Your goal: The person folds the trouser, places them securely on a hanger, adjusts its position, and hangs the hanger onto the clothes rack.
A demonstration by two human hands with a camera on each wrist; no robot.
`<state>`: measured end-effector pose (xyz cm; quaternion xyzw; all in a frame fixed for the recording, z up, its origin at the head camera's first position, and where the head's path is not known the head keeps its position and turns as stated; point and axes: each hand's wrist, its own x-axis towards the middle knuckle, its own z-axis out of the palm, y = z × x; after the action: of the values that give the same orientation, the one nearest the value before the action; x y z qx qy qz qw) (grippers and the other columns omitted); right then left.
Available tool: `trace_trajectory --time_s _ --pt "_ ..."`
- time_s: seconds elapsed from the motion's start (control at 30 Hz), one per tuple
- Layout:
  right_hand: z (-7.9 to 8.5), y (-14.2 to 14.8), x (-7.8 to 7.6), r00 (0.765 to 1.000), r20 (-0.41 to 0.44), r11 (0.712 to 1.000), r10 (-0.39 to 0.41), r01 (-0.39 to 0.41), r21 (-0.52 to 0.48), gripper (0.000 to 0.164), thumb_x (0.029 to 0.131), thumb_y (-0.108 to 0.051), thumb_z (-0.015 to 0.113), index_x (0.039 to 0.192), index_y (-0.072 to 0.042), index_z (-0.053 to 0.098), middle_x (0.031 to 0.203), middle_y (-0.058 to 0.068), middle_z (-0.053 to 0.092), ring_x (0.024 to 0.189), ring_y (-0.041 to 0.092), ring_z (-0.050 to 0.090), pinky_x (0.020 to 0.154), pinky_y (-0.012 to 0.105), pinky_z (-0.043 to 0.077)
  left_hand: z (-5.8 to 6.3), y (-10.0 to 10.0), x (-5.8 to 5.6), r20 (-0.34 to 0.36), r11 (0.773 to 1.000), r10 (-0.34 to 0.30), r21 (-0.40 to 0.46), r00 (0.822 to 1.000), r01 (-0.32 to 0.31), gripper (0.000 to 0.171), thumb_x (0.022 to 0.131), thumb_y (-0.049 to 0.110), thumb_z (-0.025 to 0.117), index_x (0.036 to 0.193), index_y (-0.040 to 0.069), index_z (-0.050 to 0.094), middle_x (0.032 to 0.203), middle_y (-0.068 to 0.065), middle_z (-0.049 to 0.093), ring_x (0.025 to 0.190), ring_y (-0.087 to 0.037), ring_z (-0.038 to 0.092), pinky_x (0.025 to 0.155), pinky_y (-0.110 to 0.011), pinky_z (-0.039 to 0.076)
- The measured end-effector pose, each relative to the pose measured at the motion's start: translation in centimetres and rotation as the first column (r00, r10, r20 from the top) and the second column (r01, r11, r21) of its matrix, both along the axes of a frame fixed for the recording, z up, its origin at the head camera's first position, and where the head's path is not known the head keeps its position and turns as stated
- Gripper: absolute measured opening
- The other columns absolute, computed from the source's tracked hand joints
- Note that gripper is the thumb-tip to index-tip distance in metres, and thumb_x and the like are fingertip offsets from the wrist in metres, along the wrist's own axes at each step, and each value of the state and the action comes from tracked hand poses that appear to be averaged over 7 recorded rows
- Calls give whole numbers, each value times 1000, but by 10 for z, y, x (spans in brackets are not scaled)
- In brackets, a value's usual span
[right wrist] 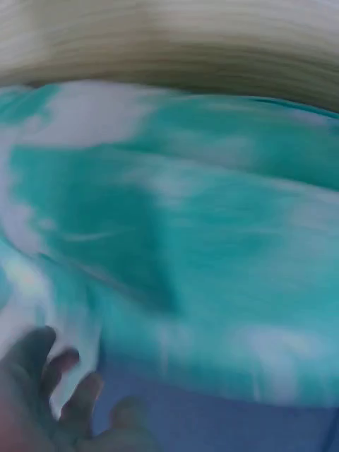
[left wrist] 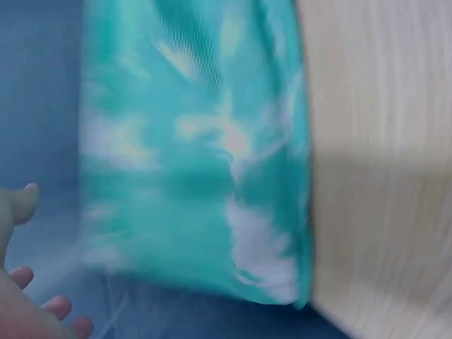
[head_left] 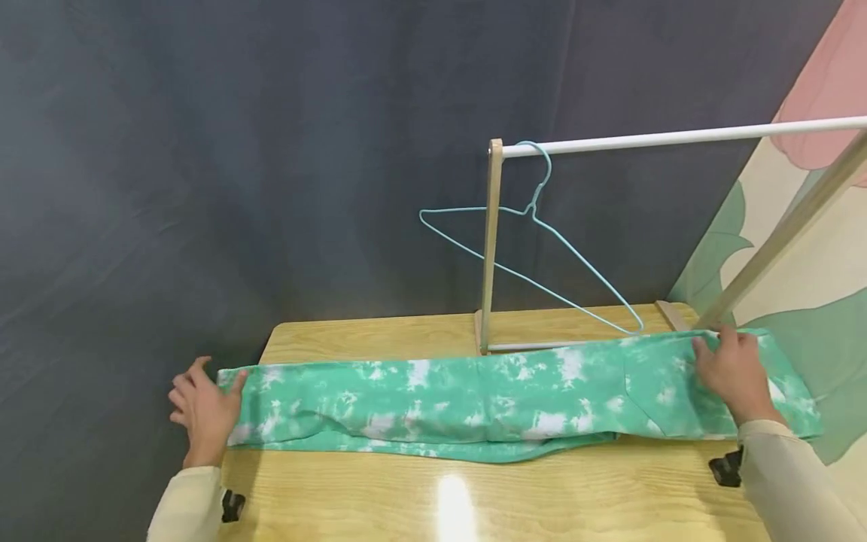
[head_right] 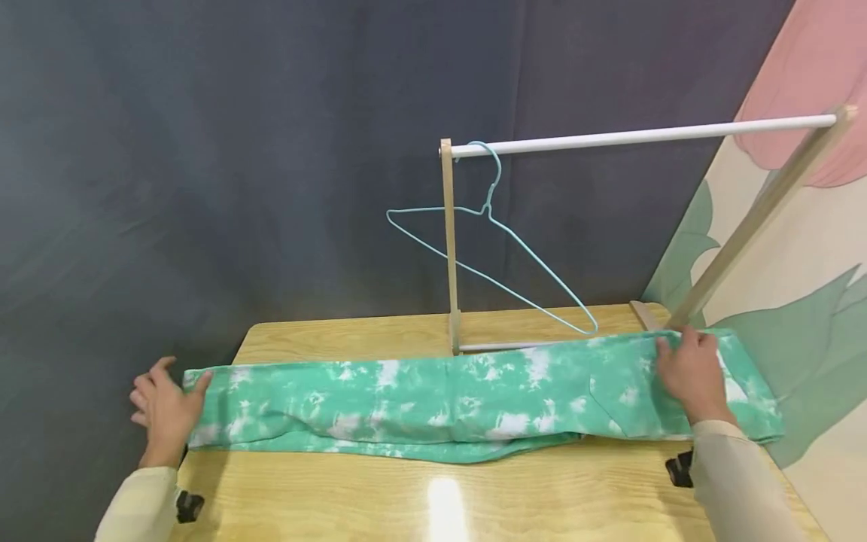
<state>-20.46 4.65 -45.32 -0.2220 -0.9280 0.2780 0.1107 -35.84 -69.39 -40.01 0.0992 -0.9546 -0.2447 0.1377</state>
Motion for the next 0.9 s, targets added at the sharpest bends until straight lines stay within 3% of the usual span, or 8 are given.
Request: trace_trajectory --time_s 0.07,0.13,0.27,0.37,0.53,0.7,0.8,0.9 --pt "-13 -17 8 997 6 997 75 -75 27 58 105 -29 45 143 14 33 137 51 22 115 69 32 86 74 34 -15 8 12 98 999 -35 -21 995 38 72 98 34 62 151 4 24 145 -36 21 131 -56 17 91 -77 18" --pt "-28 -44 27 991 -6 987 136 -135 91 57 101 -26 56 142 9 38 139 47 26 119 66 32 90 75 31 -33 15 30 231 991 -102 -63 967 120 74 97 37 63 152 7 24 148 -34 17 134 -57 15 90 -77 21" --pt "-55 -101 77 978 -31 969 206 -199 147 58 95 -25 66 141 -1 41 142 38 30 126 60 30 91 75 25 -67 17 57 489 946 -241 -76 838 316 79 97 55 55 155 10 24 156 -33 8 142 -59 6 90 -84 22" --pt "-69 -119 96 973 27 972 228 -229 57 69 99 -34 62 153 -9 26 154 34 18 138 62 16 90 81 20 -84 15 63 548 928 -284 -51 787 370 86 96 63 49 157 10 20 158 -35 -2 143 -63 -7 89 -92 9" --pt "-73 -120 95 958 149 969 245 -243 -36 83 101 -42 56 158 -7 7 161 34 -5 140 67 -2 89 90 12 -88 19 61 529 933 -296 -18 795 359 92 92 65 55 156 9 21 159 -34 -5 141 -65 -14 83 -95 -4" --pt "-62 -157 82 965 42 955 260 -264 139 80 85 -30 78 146 -5 33 152 32 22 137 58 18 94 79 22 -82 20 58 529 946 -270 -10 805 324 95 87 65 63 154 10 25 158 -34 -1 141 -65 -12 83 -95 -5" --pt "-51 -181 66 941 -21 917 337 -323 235 78 75 -25 87 138 -12 44 150 22 31 137 50 23 97 73 26 -80 19 59 508 958 -252 13 824 285 97 82 66 68 152 12 28 159 -32 1 142 -64 -10 84 -95 -6" --pt "-41 -199 45 915 -27 886 403 -383 261 75 74 -26 88 137 -17 48 152 17 33 140 46 24 100 71 24 -79 19 62 496 967 -236 35 836 252 99 78 68 71 152 14 31 159 -30 2 143 -64 -9 86 -94 -7"
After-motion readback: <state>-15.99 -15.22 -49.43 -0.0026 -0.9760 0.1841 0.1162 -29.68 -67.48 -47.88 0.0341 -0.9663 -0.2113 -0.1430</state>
